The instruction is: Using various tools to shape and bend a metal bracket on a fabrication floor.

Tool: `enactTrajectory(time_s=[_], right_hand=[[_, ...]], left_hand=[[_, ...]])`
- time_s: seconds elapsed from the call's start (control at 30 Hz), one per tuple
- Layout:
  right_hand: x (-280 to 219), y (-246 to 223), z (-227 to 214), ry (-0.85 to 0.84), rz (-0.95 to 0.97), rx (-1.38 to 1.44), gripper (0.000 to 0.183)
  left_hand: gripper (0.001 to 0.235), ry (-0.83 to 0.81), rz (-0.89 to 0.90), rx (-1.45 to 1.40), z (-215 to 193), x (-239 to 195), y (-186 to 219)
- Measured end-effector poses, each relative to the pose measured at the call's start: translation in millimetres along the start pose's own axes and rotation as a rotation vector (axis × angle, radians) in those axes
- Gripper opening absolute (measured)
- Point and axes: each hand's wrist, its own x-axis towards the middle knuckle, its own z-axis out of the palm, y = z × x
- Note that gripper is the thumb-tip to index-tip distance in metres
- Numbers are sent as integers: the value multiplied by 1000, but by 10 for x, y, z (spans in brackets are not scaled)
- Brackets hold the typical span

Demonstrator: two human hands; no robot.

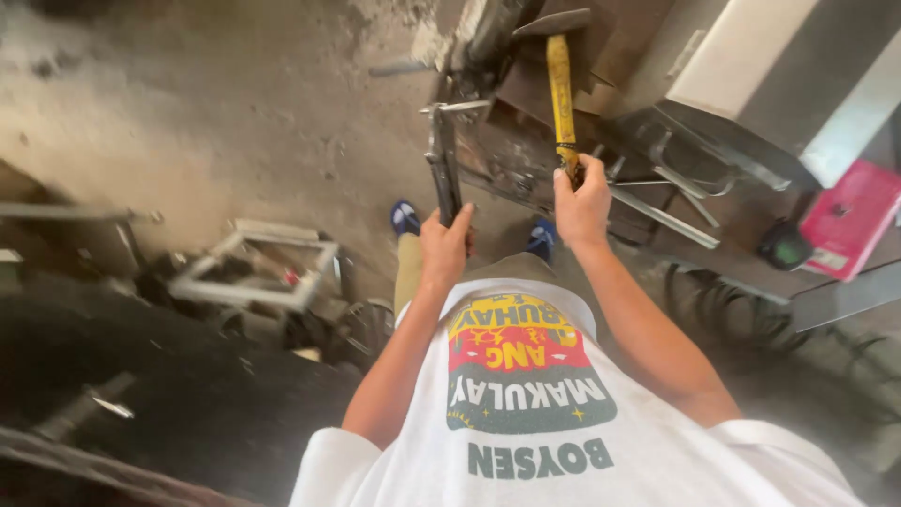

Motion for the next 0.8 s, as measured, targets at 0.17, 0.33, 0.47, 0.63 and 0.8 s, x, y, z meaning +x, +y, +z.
enactTrajectory(time_s=[0.17, 0.33, 0.47, 0.63, 0.8], right_hand=[[214, -422, 494, 85, 275, 50, 37], [383, -1074, 513, 298, 84, -168, 32], [678, -1923, 415, 435, -49, 92, 19], [1129, -2850, 956, 370, -294, -38, 11], [1690, -3139, 1892, 168, -87, 169, 48]], left_hand=[[32, -211, 97, 313, -693, 355, 874], [30, -324, 49, 372, -1030, 702, 1641], [29, -403, 14, 366, -1070, 1161, 2151], [29, -494, 142, 558, -923, 1879, 2745], [25, -598, 174, 705, -776, 2514, 3310]])
